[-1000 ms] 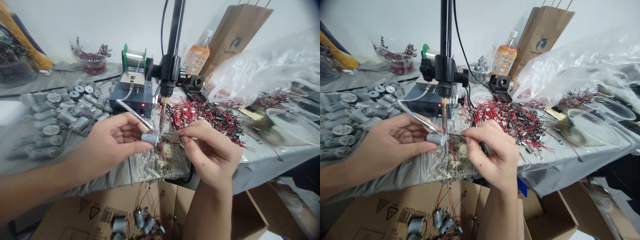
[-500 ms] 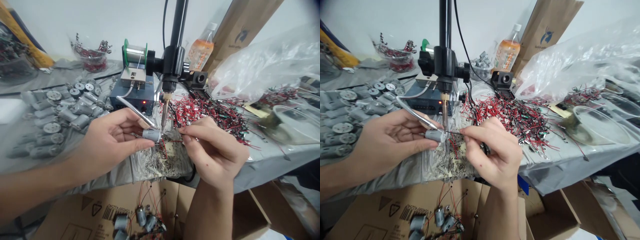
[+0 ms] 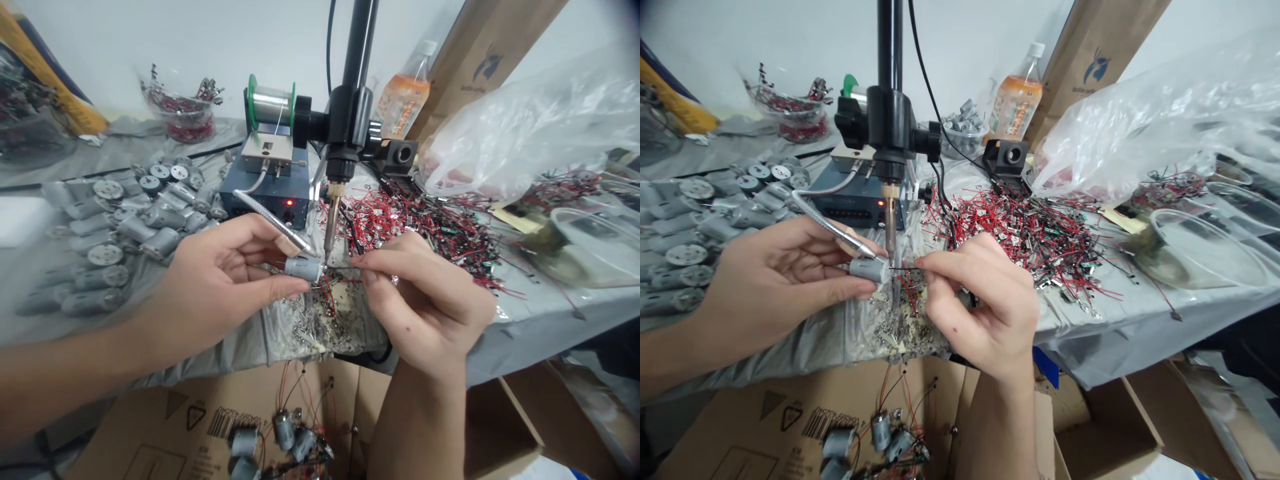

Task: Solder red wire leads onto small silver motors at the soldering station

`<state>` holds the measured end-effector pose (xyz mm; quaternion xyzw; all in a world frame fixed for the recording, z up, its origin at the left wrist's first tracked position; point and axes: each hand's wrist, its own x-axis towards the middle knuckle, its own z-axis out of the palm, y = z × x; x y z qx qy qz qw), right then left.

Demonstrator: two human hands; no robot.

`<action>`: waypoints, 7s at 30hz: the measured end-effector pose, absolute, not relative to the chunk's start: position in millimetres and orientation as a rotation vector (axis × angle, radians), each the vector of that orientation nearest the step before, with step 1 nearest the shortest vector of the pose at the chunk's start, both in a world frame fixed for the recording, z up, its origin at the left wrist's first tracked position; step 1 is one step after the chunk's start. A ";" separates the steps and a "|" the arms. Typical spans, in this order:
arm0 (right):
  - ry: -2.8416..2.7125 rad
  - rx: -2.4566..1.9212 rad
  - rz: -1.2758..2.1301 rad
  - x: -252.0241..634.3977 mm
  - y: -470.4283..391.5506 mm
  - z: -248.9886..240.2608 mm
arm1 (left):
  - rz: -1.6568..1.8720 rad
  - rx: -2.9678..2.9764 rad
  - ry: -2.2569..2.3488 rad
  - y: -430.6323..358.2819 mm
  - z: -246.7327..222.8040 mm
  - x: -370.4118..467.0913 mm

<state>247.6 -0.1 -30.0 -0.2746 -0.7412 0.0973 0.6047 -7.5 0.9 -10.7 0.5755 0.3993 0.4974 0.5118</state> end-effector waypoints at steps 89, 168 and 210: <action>-1.636 -0.696 0.254 248.9 1.9 -39.2 | 1.268 1.311 0.937 -1.3 -5.1 3.2; -1.824 -0.709 0.231 255.4 -16.6 -12.1 | 1.190 2.031 0.912 -20.4 -15.1 -31.7; -1.765 -0.777 0.264 252.3 -10.2 -24.5 | 1.258 1.941 0.961 -9.7 -7.7 -20.8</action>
